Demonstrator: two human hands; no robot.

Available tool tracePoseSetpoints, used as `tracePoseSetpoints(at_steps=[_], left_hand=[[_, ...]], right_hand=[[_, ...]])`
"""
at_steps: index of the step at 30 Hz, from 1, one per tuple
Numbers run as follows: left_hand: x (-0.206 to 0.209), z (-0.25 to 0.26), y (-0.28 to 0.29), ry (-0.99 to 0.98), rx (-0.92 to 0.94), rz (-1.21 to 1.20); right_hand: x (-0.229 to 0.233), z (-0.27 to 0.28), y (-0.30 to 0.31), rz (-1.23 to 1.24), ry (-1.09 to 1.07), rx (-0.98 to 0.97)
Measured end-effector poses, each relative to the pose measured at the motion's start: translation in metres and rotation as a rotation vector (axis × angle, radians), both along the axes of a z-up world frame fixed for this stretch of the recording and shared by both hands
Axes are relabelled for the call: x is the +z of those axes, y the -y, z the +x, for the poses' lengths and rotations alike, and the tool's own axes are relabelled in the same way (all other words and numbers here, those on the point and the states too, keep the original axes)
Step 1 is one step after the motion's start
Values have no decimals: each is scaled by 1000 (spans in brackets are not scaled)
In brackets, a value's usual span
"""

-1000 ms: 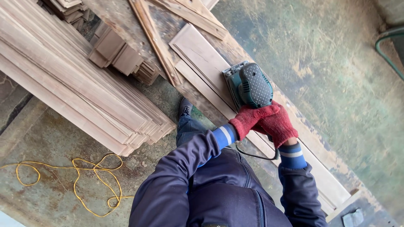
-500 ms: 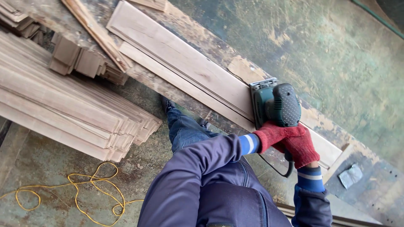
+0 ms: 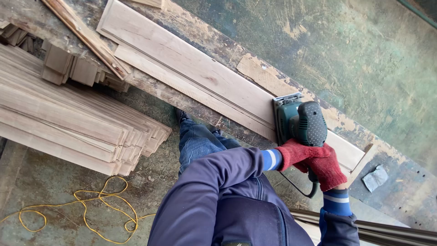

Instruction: Sanding a wooden plank using both a power orbital sander and manual sandpaper sheets.

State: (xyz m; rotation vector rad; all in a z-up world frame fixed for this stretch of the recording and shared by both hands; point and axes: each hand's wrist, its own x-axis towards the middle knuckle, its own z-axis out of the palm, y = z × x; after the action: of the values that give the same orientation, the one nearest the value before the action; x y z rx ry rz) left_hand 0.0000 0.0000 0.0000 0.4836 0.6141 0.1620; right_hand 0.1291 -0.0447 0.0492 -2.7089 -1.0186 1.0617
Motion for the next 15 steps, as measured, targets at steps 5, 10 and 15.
tracePoseSetpoints(at_steps=[5,10,15], left_hand=[[-135,18,-12,494,-140,-284],[-99,-30,-26,185,178,-349],[-100,-84,-46,159,383,-279]], right_hand=[[16,-56,-37,-104,59,288],[22,-103,-76,-86,-21,420],[12,-150,-110,-59,-58,450]])
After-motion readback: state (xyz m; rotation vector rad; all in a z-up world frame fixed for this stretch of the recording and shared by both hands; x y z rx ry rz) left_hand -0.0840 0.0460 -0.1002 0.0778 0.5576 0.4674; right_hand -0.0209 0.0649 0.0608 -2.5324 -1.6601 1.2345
